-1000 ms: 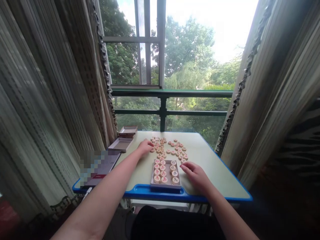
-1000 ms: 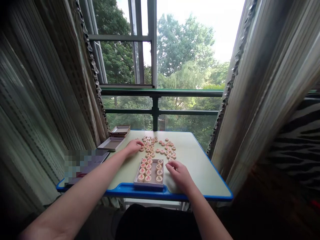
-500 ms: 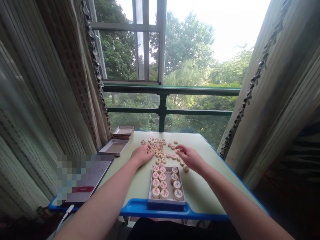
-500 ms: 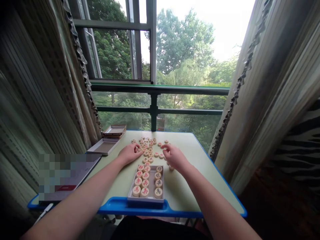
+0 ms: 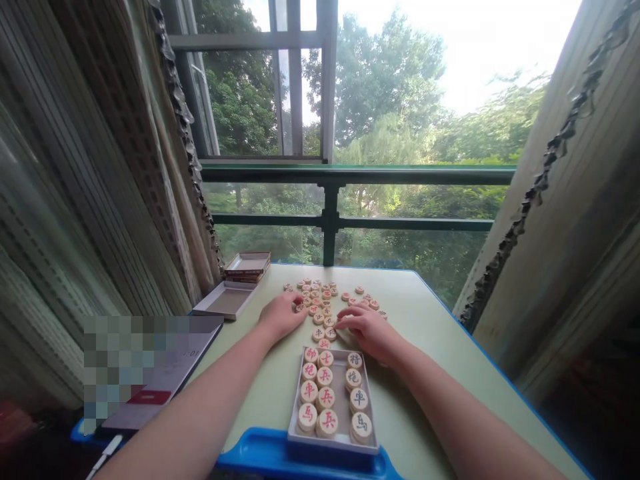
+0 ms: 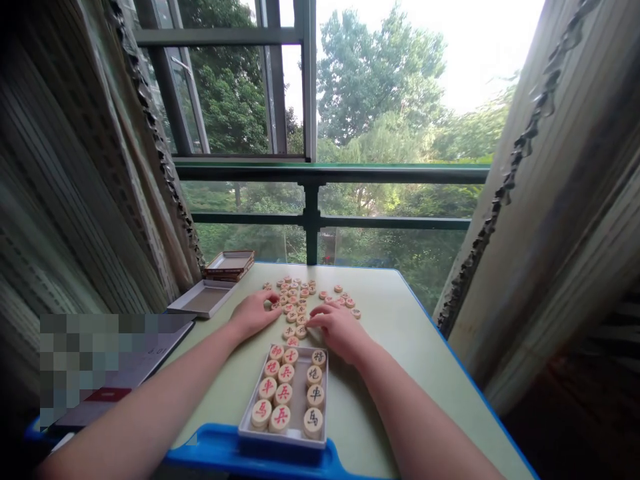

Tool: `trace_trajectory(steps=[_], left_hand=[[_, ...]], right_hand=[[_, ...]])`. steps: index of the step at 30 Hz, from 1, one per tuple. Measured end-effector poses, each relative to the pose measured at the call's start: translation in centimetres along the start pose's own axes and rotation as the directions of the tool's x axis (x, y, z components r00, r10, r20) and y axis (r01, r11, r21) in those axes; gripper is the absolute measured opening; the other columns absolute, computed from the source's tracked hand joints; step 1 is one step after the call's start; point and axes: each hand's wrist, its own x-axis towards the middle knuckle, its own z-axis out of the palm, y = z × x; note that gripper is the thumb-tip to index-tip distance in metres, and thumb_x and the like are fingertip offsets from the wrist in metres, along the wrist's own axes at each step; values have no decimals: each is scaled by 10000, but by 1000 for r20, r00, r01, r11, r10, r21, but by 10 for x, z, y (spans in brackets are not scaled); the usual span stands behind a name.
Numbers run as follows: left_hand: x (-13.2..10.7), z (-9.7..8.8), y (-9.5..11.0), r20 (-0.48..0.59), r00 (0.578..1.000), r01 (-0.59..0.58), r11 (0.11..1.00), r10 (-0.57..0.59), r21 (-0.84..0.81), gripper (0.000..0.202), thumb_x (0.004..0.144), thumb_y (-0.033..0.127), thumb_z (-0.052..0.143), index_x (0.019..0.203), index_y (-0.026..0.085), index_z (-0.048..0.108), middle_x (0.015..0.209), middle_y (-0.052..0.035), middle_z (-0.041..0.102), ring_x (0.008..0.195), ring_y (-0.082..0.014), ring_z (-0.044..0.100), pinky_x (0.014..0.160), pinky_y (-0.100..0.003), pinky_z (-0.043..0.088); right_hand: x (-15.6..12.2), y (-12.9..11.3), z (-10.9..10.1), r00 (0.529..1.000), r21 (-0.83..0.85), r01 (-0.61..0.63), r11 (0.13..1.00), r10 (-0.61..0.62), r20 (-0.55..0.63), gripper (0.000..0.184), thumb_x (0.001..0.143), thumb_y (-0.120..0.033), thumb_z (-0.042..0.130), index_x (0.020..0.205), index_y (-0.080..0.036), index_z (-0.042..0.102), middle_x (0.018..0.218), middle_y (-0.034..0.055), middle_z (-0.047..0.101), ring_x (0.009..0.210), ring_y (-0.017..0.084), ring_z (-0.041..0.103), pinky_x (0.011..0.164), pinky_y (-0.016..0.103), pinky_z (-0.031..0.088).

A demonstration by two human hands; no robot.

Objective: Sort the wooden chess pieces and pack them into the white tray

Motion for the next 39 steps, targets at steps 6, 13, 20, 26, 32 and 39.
trace_trajectory(steps=[6, 13, 20, 26, 32, 39], left_hand=[[-5, -2, 3, -29, 997, -71, 994, 69, -79, 318, 713, 425, 590, 929, 202, 658, 982, -51, 635, 754, -176, 586, 733, -297, 459], [-12, -1, 12, 80, 936, -311, 913, 342, -262, 203, 736, 301, 605, 883, 212, 713, 939, -60, 588, 906, -184, 558, 869, -295, 436], [-10, 1, 8, 79, 946, -283, 918, 315, -276, 148, 725, 242, 577, 803, 175, 683, 856, -42, 601, 737, -138, 557, 707, -254, 468], [-5, 2, 0, -63, 978, -207, 969, 200, -138, 158, 695, 179, 556, 802, 192, 671, 954, -46, 594, 988, -203, 521, 927, -340, 405], [-5, 0, -3, 39, 981, -184, 971, 192, -150, 309, 649, 181, 581, 953, 179, 636, 983, -55, 599, 908, -195, 558, 855, -313, 454], [-10, -2, 1, 99, 968, -203, 951, 231, -235, 269, 675, 205, 570, 934, 175, 635, 973, -45, 616, 775, -153, 556, 745, -277, 484]], right_hand=[[2, -7, -2, 999, -20, -1, 1000, 2, 43, 436, 793, -15, 420, 988, -285, 701, 1050, 24, 663, 959, 186, 559, 865, 337, 427], [3, -8, -2, 994, 42, 9, 999, -13, 105, 488, 698, 51, 436, 914, -282, 721, 1006, -17, 694, 964, 182, 546, 911, 335, 394], [2, -12, -5, 998, 7, -37, 999, 37, 48, 439, 691, 42, 434, 873, -239, 717, 962, 12, 692, 933, 188, 548, 894, 333, 396], [1, -16, -10, 995, 23, -76, 997, 74, 62, 342, 675, -6, 480, 770, -226, 724, 892, 33, 689, 909, 198, 545, 891, 345, 398], [4, -20, -18, 970, 183, -219, 958, 194, 146, 227, 711, -141, 525, 801, -207, 723, 962, 41, 675, 964, 203, 551, 910, 344, 393], [3, -9, -9, 974, 36, -219, 975, 217, 66, 214, 718, -197, 575, 855, -253, 730, 924, 34, 679, 917, 214, 544, 869, 365, 394]])
